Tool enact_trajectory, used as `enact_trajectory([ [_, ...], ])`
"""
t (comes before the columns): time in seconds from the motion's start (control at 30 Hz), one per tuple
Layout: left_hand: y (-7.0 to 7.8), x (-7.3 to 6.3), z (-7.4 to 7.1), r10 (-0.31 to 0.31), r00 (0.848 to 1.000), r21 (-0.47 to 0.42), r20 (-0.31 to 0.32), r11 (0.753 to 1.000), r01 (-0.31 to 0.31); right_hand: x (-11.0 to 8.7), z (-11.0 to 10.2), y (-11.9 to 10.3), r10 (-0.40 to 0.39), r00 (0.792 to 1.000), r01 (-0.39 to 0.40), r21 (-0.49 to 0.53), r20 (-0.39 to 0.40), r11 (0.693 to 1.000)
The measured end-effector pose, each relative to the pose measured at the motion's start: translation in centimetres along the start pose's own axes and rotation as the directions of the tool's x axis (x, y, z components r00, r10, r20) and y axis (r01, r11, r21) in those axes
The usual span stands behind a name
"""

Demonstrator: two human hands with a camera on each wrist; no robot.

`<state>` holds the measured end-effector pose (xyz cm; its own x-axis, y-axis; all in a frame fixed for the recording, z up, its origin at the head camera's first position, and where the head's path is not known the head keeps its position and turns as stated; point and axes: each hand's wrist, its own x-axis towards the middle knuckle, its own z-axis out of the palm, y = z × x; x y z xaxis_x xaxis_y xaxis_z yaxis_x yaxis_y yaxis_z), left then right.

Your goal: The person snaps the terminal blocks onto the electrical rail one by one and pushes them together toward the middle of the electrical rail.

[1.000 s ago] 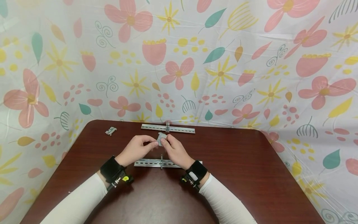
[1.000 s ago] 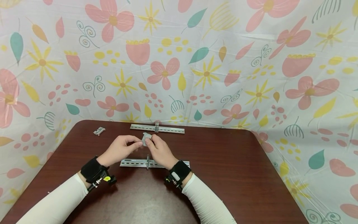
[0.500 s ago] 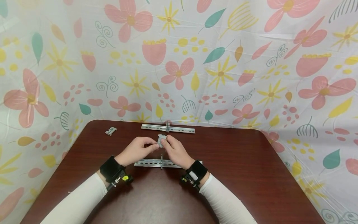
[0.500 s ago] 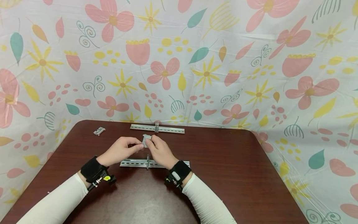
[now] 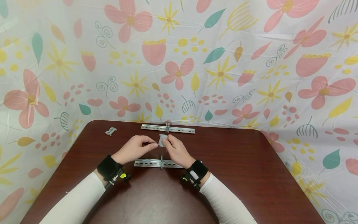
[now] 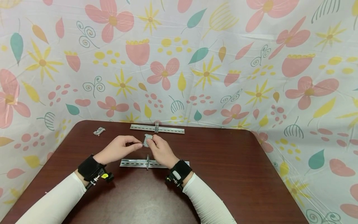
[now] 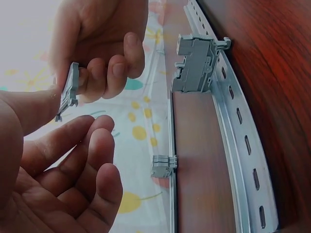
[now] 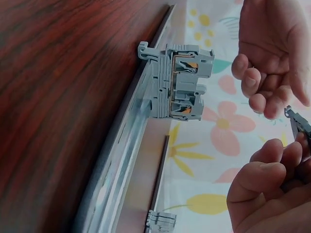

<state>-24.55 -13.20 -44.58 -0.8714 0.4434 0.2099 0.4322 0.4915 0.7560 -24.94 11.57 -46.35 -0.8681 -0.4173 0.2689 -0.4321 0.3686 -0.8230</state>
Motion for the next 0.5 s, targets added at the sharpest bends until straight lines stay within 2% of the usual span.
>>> enact_trajectory([
  [0.23,-0.14,0.03,0.02,-0.014,1.000,0.050,0.015,0.999,0.013,0.04,-0.32,0.38,0.010,1.000,-0.010,0.000,-0.013,1.000],
  [0.5,-0.83,-0.10,0.44,0.012,0.993,0.125,0.115,0.992,-0.026,0.15,-0.74,0.91,0.041,0.999,-0.041,0.001,-0.022,0.999],
])
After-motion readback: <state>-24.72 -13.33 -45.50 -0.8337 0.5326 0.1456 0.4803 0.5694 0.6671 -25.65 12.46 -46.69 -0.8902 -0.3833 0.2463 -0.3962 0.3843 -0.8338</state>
